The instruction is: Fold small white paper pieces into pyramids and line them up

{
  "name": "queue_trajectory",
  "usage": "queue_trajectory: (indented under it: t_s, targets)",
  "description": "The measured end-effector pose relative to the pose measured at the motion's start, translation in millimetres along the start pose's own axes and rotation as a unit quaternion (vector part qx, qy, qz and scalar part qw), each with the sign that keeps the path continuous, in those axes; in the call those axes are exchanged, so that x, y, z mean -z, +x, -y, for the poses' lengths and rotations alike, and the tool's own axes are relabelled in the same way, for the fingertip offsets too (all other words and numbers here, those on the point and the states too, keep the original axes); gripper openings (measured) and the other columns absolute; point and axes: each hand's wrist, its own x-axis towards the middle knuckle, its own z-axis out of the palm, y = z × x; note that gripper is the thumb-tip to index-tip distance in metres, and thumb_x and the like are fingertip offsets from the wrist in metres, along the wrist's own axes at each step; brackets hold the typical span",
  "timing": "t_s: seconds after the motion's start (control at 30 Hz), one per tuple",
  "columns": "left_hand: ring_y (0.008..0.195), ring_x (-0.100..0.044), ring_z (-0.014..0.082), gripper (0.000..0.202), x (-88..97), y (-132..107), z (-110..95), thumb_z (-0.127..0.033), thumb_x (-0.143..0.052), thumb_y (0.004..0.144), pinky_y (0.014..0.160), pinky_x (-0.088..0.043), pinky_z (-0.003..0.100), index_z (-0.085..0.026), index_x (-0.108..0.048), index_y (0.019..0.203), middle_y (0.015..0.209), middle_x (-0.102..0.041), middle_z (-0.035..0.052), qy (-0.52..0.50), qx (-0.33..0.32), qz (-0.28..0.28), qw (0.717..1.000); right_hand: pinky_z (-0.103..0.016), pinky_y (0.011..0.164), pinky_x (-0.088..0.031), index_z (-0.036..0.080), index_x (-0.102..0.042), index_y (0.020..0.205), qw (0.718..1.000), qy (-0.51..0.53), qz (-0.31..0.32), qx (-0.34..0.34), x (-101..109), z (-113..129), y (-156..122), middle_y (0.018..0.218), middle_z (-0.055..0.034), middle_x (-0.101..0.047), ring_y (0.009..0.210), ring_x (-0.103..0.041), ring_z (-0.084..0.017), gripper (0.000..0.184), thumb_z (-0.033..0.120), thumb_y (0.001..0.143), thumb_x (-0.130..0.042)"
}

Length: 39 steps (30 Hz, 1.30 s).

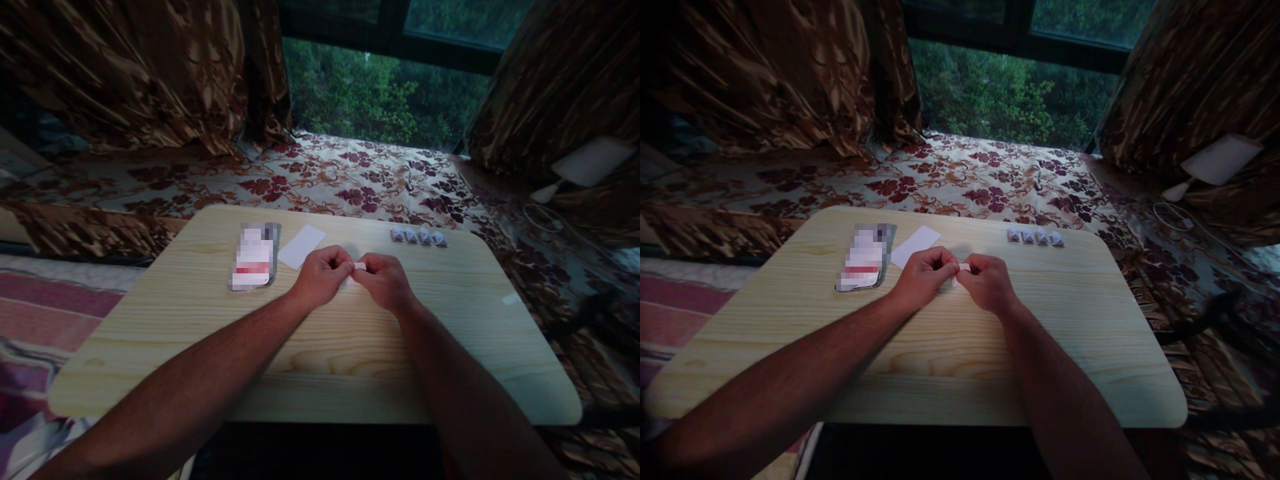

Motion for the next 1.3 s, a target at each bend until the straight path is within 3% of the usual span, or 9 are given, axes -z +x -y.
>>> queue_trajectory:
  t_s: [0.23, 0.37, 0.6, 0.9, 1.1, 1.2, 1.3]
  targets:
    - [0.063, -0.053, 0.0119, 0.017, 0.6, 2.4, 1.4, -0.032, -0.067, 0.075, 0.060, -0.040, 0.025, -0.016, -0.063, 0.071, 0.067, -0.061, -0.0009, -0.030, 0.026, -0.019, 0.999, -0.025, 0.048, -0.023, 0.018, -0.053, 0.060, 1.000, 0.003, -0.012, -0.015, -2.7, -2.5, 1.3, 0.055, 0.0054, -0.044, 0.052, -0.035, -0.009, 0.018, 0.028, 0.074, -0.060]
    - [0.062, -0.052, 0.0117, 0.014, -0.4, 1.4, 0.8, -0.030, -0.065, 0.075, 0.059, -0.039, 0.024, -0.016, -0.063, 0.072, 0.067, -0.061, -0.0010, -0.010, 0.020, 0.000, 1.000, -0.026, 0.048, -0.020, 0.019, -0.044, 0.054, 0.999, -0.043, -0.021, 0.013, 0.0, -3.3, 1.6, 0.052, 0.0062, -0.036, 0.052, -0.031, -0.009, 0.025, 0.026, 0.072, -0.059]
    - [0.062, -0.051, 0.0108, 0.012, 1.2, 2.8, 1.6, -0.027, -0.066, 0.074, 0.059, -0.038, 0.024, -0.016, -0.062, 0.071, 0.066, -0.060, -0.0019, -0.018, 0.021, 0.006, 1.000, -0.025, 0.047, -0.021, 0.018, -0.050, 0.057, 0.999, -0.033, 0.003, -0.003, 1.0, -4.0, 2.6, 0.053, 0.0054, -0.040, 0.051, -0.035, -0.009, 0.022, 0.028, 0.075, -0.058]
    - [0.062, -0.052, 0.0111, 0.013, 0.7, 3.1, 2.8, -0.027, -0.068, 0.072, 0.060, -0.040, 0.025, -0.016, -0.063, 0.069, 0.066, -0.061, -0.0013, -0.033, 0.030, -0.004, 0.999, -0.025, 0.048, -0.021, 0.018, -0.050, 0.057, 0.999, -0.046, -0.011, 0.011, -1.2, -4.7, 1.0, 0.052, 0.0054, -0.040, 0.052, -0.035, -0.009, 0.023, 0.028, 0.076, -0.059]
    - [0.048, -0.046, 0.0090, 0.019, 0.1, 6.0, 6.8, -0.034, -0.069, 0.074, 0.049, -0.033, 0.022, -0.017, -0.061, 0.075, 0.055, -0.056, -0.0039, -0.100, 0.071, -0.038, 0.992, -0.023, 0.049, -0.031, 0.017, -0.063, 0.071, 0.998, 0.058, -0.003, -0.034, -2.3, -4.1, 4.6, 0.059, 0.0030, -0.058, 0.052, -0.047, -0.010, 0.013, 0.030, 0.073, -0.063]
    - [0.048, -0.049, 0.0093, 0.021, 0.5, 6.7, 8.4, -0.036, -0.068, 0.075, 0.049, -0.035, 0.022, -0.017, -0.061, 0.079, 0.056, -0.059, -0.0030, -0.140, 0.080, -0.045, 0.986, -0.023, 0.050, -0.036, 0.017, -0.064, 0.073, 0.991, 0.116, -0.033, -0.054, -1.2, -2.3, 6.2, 0.058, 0.0020, -0.062, 0.051, -0.052, -0.011, 0.010, 0.027, 0.072, -0.063]
    - [0.048, -0.046, 0.0074, 0.019, 1.7, 6.4, 6.4, -0.033, -0.071, 0.073, 0.048, -0.033, 0.021, -0.017, -0.061, 0.076, 0.057, -0.057, -0.0043, -0.115, 0.076, -0.036, 0.990, -0.023, 0.050, -0.036, 0.016, -0.064, 0.069, 0.986, 0.139, -0.073, -0.057, 2.1, 1.1, 6.5, 0.054, 0.0027, -0.059, 0.049, -0.050, -0.011, 0.011, 0.026, 0.073, -0.062]
